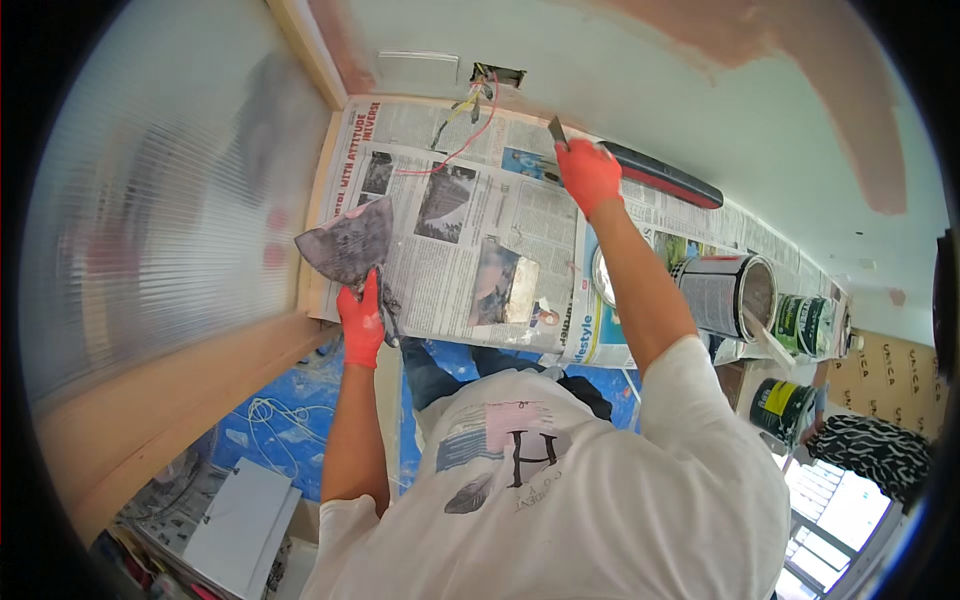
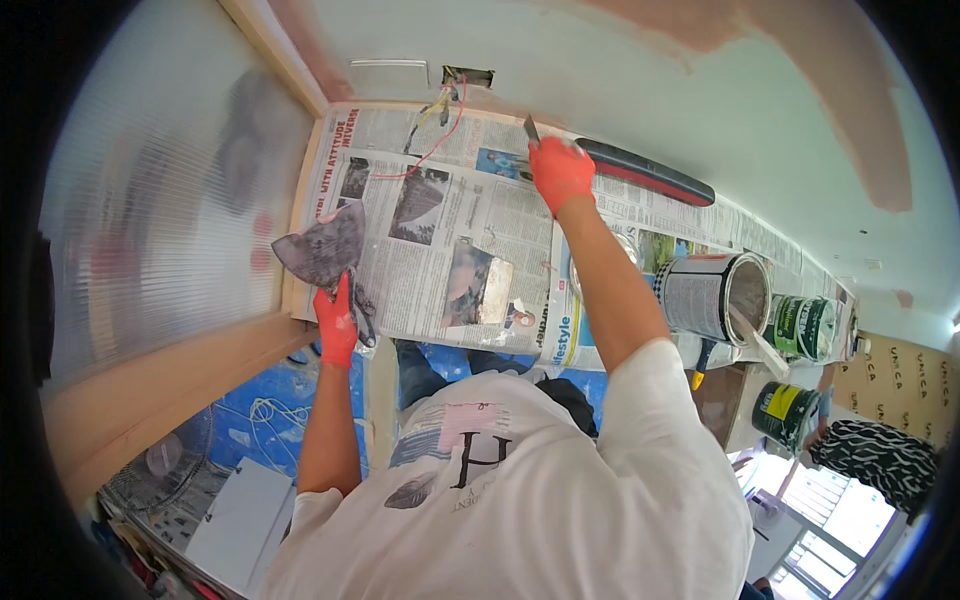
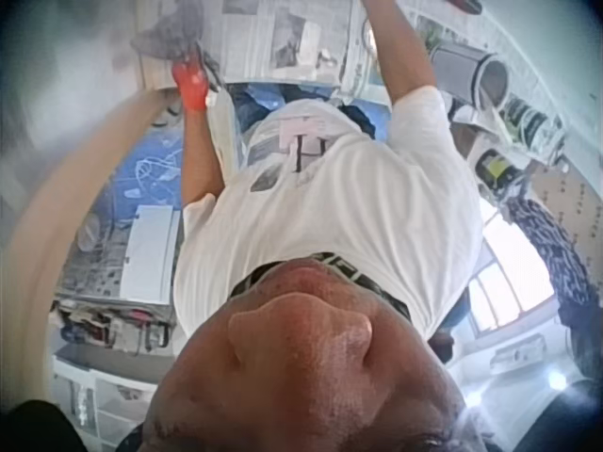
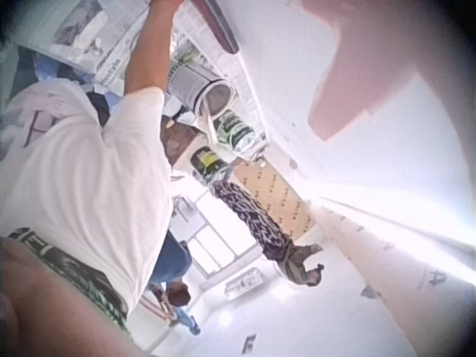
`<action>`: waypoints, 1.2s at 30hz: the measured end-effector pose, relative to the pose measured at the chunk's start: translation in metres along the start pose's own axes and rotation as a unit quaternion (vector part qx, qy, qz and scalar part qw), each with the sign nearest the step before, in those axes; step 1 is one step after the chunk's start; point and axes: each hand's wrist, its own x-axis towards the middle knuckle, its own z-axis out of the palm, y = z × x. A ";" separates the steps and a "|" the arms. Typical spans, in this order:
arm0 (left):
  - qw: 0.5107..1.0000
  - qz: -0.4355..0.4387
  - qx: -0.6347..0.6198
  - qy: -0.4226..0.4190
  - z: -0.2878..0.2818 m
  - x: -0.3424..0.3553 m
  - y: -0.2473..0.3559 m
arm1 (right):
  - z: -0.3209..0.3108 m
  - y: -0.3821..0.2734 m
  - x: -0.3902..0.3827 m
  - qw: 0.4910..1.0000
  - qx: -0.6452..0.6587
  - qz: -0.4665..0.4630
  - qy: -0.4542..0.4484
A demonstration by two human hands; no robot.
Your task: The person applies joint compound to the seams of a wall using putty knives and a trowel, then scrapes excess material from the tools over a workbench covered in newspaper.
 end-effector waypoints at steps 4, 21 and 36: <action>0.950 -0.198 -0.232 -0.068 -0.005 -0.013 0.010 | -0.052 0.017 -0.066 0.940 0.254 -0.034 -0.227; 0.826 -0.296 -0.380 -0.292 0.046 -0.018 0.152 | -0.076 0.058 -0.078 0.961 -0.013 -0.276 -0.011; 0.871 -0.331 -0.263 -0.250 0.050 -0.053 0.110 | -0.069 0.207 0.019 0.925 -0.236 -0.270 -0.126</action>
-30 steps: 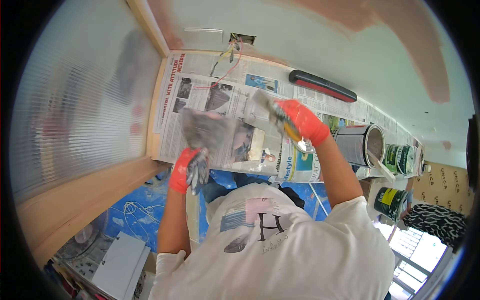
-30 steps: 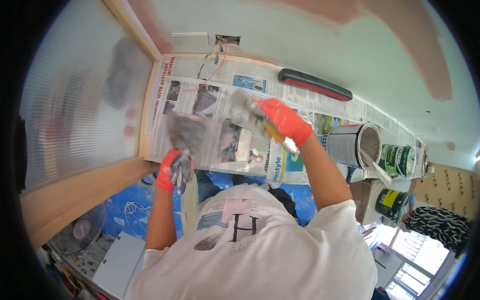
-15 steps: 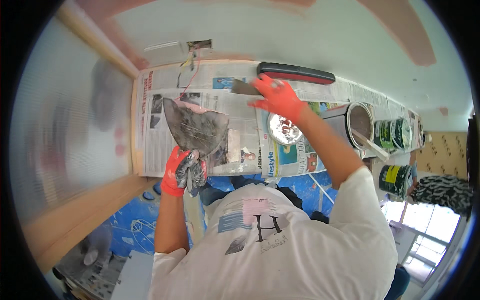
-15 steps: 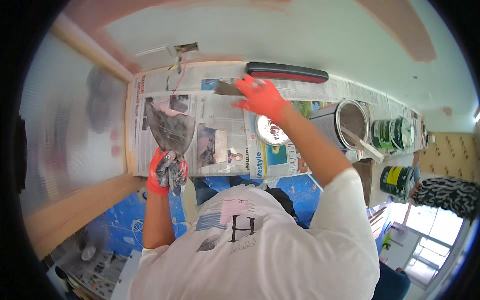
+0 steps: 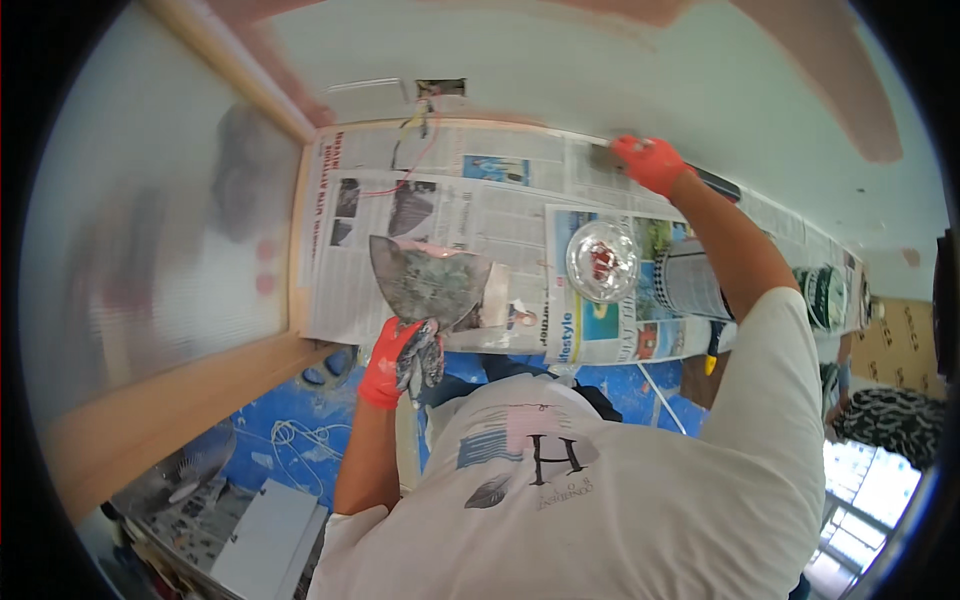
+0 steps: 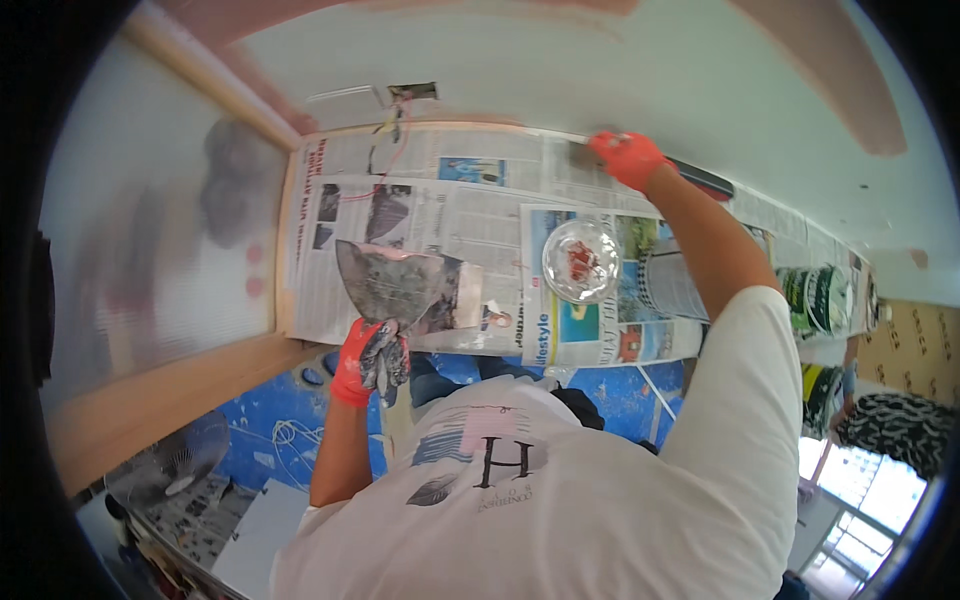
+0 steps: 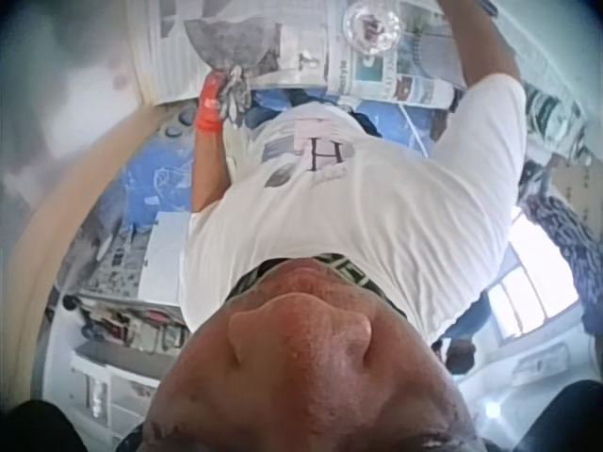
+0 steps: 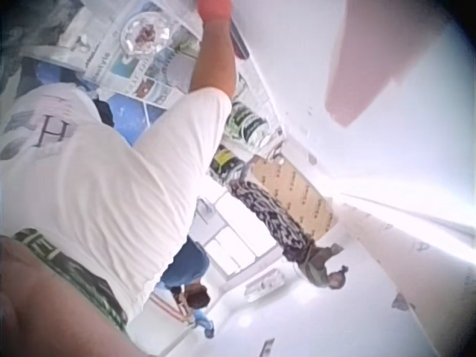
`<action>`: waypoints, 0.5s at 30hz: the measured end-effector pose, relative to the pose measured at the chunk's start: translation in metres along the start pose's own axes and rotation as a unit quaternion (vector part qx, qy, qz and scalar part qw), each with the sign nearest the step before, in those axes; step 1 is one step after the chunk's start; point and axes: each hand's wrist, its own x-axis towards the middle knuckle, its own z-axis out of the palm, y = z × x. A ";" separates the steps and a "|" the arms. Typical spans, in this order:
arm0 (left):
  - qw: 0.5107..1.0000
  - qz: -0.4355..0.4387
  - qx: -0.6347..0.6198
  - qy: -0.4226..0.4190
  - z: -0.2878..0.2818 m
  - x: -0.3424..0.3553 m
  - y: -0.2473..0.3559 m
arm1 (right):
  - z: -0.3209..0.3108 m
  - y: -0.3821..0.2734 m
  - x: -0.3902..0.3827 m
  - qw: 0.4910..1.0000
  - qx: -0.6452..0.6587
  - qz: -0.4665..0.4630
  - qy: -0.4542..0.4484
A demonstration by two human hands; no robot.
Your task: The person applies joint compound to the seams of a wall using putty knives and a trowel, then scrapes excess material from the tools over a workbench covered in newspaper.
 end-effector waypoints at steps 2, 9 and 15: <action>1.000 -0.002 -0.008 0.003 0.002 -0.002 0.008 | -0.010 0.006 -0.009 0.997 -0.007 0.038 -0.074; 0.981 0.167 0.095 -0.018 -0.009 0.013 0.002 | -0.123 -0.068 -0.049 0.966 0.235 0.095 0.053; 0.830 0.400 0.388 -0.011 -0.018 0.017 -0.001 | -0.130 -0.189 -0.089 0.931 0.260 -0.159 0.200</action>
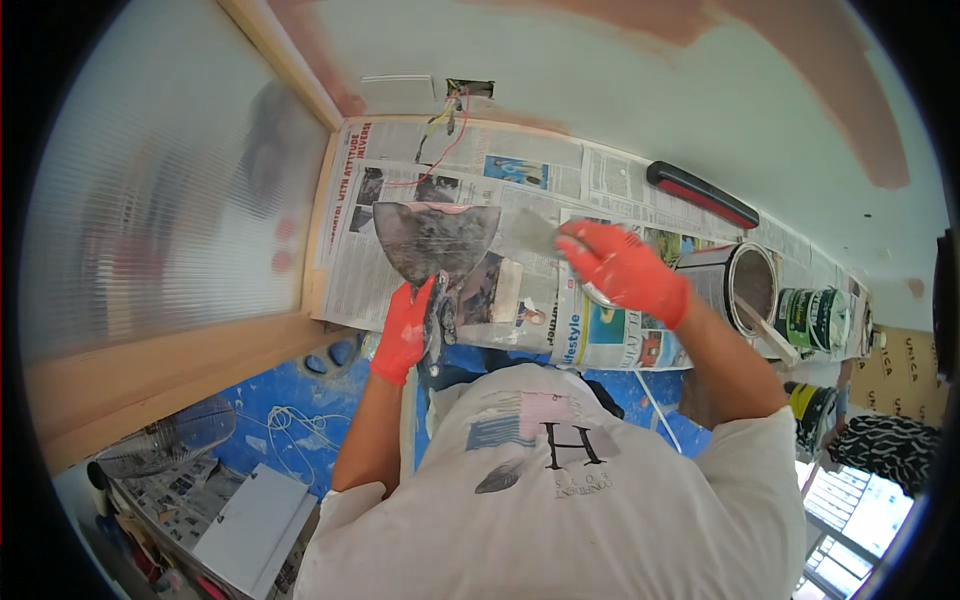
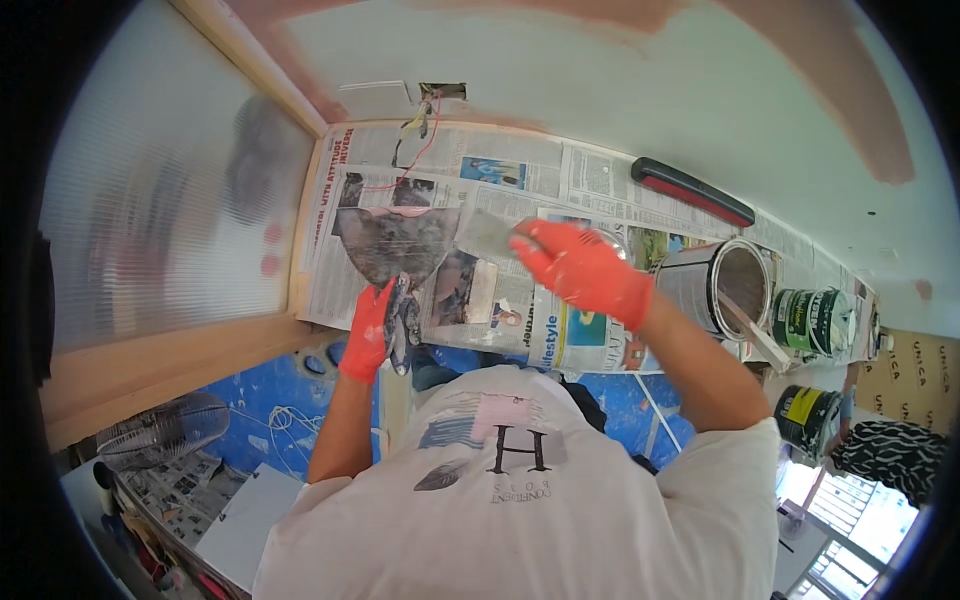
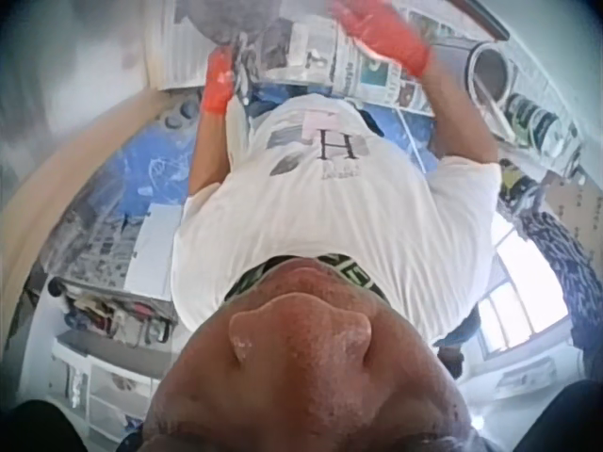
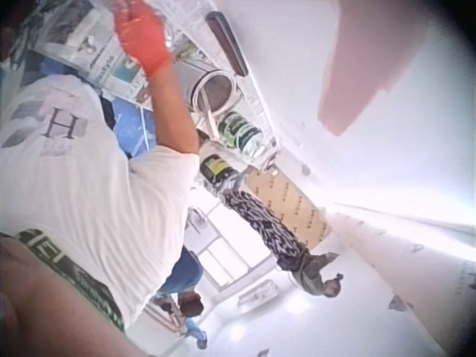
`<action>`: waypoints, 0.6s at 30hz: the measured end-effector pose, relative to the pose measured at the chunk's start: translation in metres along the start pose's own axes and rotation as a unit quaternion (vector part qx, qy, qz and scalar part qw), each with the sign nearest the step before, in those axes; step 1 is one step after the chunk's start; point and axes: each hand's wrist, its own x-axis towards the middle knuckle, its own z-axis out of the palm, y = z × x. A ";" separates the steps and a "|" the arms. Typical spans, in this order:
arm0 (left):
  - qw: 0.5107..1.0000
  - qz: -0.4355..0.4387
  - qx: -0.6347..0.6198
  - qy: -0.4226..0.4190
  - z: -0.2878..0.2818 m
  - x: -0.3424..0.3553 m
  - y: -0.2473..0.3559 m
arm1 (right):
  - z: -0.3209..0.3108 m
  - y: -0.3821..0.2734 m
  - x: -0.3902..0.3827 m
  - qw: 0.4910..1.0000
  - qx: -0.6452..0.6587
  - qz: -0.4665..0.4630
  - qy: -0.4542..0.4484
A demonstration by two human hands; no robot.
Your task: The person applies joint compound to the seams of a wall using putty knives and a trowel, then scrapes excess material from the tools over a workbench covered in newspaper.
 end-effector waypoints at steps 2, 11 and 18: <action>0.997 -0.072 -0.022 -0.028 0.000 0.012 0.027 | -0.004 -0.025 0.015 0.938 0.213 0.260 -0.079; 0.958 0.104 0.225 -0.147 -0.015 -0.014 0.036 | 0.014 -0.025 0.008 0.945 0.214 0.227 -0.098; 0.928 0.044 0.284 -0.238 0.005 -0.025 0.069 | 0.007 -0.046 0.022 0.921 0.290 0.232 -0.118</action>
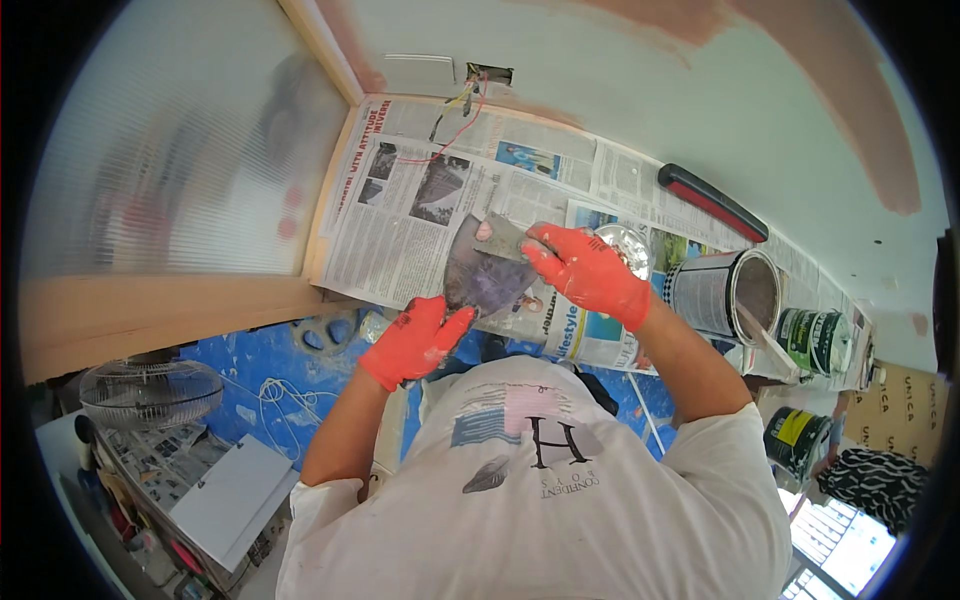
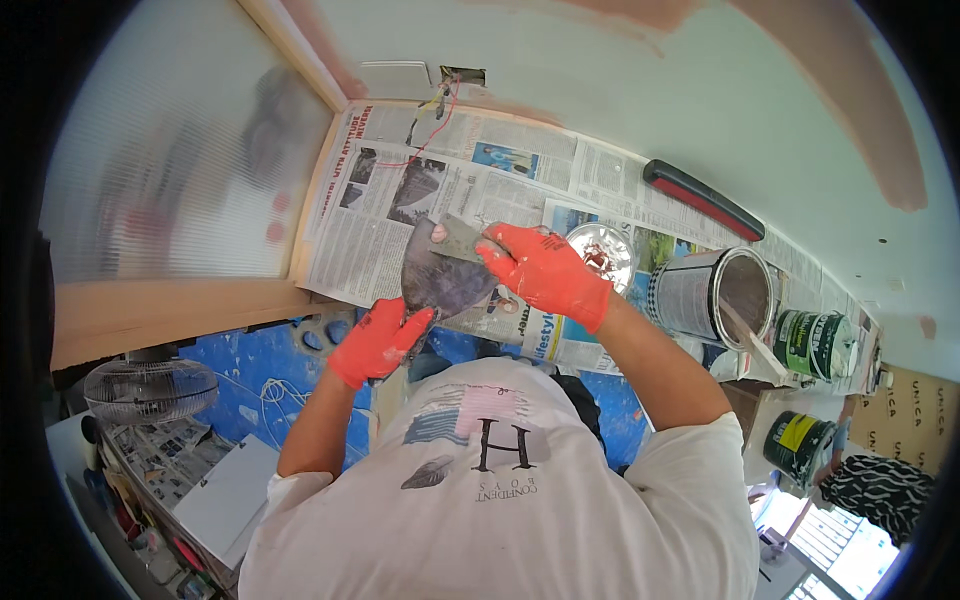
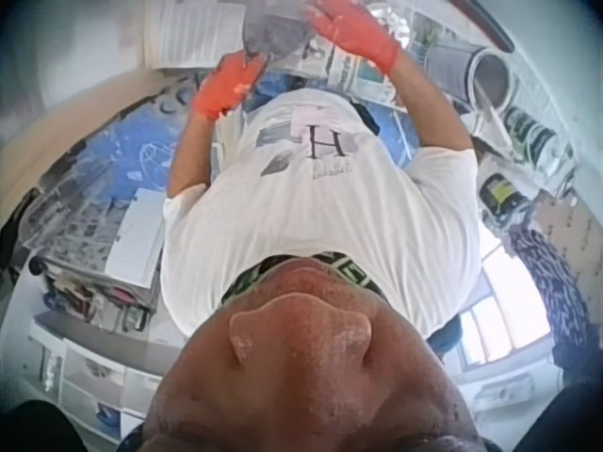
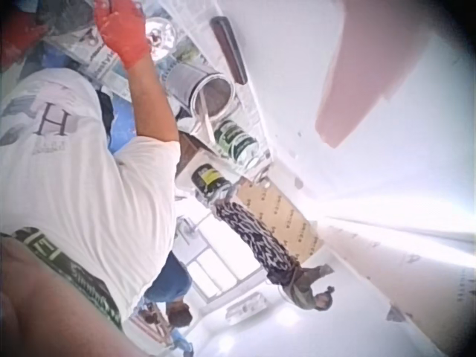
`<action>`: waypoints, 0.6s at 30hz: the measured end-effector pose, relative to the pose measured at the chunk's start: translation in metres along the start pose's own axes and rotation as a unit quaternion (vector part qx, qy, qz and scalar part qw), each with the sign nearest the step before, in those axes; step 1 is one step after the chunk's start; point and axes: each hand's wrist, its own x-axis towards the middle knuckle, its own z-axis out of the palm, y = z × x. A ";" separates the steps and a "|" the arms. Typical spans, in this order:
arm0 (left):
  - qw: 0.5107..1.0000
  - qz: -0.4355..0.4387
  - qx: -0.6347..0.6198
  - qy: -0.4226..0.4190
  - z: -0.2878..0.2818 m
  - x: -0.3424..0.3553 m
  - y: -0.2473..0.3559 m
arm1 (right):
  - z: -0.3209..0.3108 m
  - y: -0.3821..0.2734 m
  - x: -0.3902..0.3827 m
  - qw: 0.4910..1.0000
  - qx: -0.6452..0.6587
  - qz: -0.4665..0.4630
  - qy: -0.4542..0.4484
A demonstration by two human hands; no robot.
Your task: The person applies joint compound to the seams of a wall using putty knives and a trowel, then scrapes excess material from the tools over a workbench covered in newspaper.
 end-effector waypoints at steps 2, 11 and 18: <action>0.995 -0.043 -0.003 -0.085 -0.007 0.002 0.005 | 0.000 0.001 0.002 0.999 0.038 0.005 0.006; 0.589 -0.270 -0.761 -0.029 -0.017 -0.021 -0.004 | -0.020 -0.003 -0.020 0.939 -0.191 -0.285 0.029; 0.629 -0.270 -0.729 -0.016 -0.028 -0.017 0.006 | -0.015 0.002 -0.020 0.910 -0.252 -0.328 0.020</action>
